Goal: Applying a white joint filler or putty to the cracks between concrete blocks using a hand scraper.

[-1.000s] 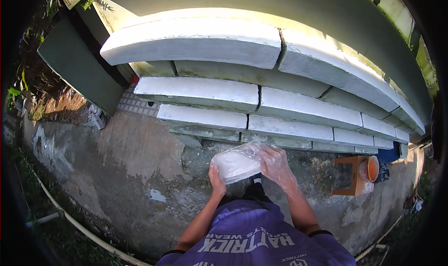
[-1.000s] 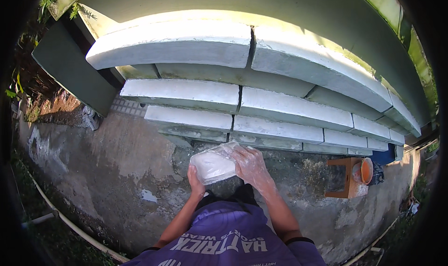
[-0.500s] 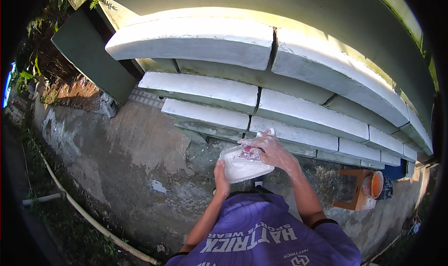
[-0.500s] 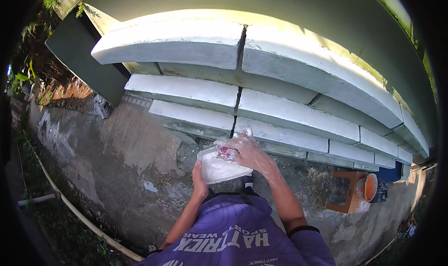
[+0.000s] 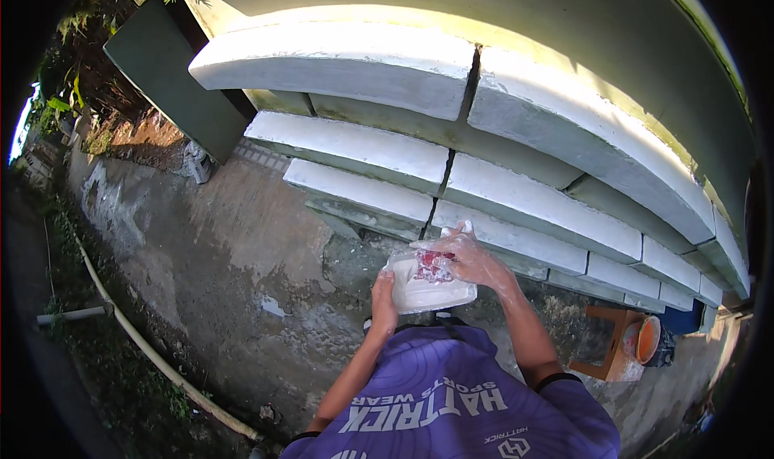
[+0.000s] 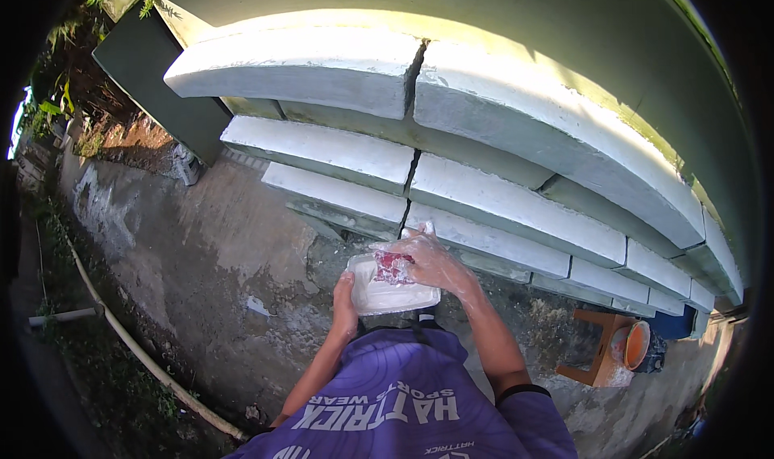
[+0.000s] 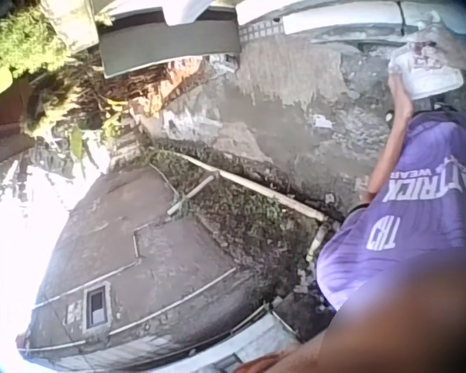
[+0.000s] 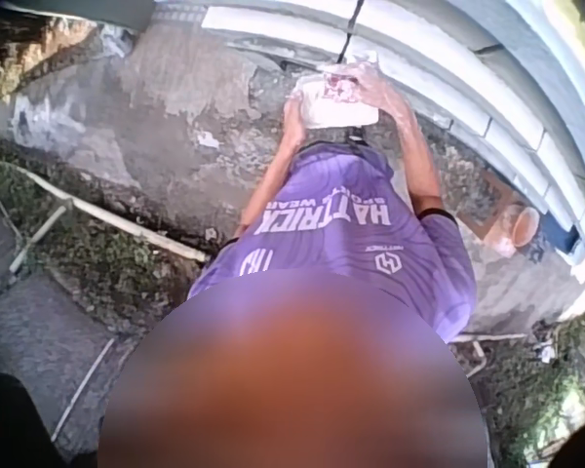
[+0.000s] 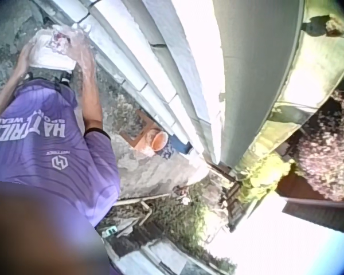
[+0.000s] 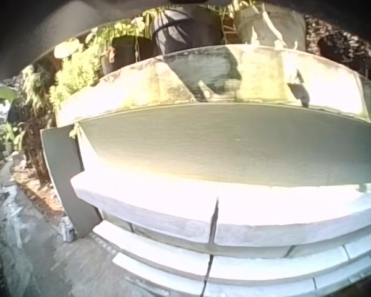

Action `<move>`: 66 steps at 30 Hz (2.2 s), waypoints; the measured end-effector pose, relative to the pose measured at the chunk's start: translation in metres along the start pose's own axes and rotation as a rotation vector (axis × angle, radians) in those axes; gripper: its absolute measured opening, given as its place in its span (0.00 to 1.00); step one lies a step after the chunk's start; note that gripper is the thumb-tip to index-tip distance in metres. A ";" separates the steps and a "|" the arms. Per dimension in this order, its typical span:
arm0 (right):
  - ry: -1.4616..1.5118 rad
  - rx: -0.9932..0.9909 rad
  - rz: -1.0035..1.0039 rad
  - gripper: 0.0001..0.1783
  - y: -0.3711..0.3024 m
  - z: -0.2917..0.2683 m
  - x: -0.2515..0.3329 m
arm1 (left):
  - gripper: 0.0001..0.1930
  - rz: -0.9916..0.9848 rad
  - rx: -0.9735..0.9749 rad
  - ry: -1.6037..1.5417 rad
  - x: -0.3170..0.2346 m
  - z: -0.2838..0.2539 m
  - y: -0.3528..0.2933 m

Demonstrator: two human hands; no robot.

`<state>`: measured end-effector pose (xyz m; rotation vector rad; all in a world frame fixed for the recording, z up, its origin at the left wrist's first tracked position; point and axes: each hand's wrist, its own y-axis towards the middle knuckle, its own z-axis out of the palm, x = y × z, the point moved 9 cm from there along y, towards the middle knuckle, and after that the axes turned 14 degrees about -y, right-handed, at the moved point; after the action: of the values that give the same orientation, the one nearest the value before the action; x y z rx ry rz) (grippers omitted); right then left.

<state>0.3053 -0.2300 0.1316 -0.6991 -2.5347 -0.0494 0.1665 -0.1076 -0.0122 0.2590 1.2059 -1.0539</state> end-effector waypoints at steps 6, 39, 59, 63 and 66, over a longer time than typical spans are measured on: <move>0.170 -0.192 0.127 0.26 -0.005 -0.015 -0.018 | 0.32 -0.008 -0.023 0.031 -0.022 0.004 -0.012; 0.967 -0.365 0.380 0.20 -0.027 0.032 -0.025 | 0.31 -0.104 0.090 0.053 -0.031 -0.022 -0.013; -0.071 -0.842 0.903 0.25 -0.120 0.085 -0.200 | 0.29 0.032 -0.205 -0.122 0.018 -0.164 0.002; -0.745 -0.326 0.766 0.28 -0.024 0.144 -0.203 | 0.29 0.011 -0.215 -0.141 0.017 -0.148 -0.004; -0.971 -0.402 0.803 0.28 0.005 0.160 -0.161 | 0.28 0.043 -0.164 -0.147 0.008 -0.132 -0.014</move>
<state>0.3530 -0.2748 -0.0860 -2.3058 -2.8557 0.0841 0.0717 -0.0316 -0.0659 0.0776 1.1414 -0.9149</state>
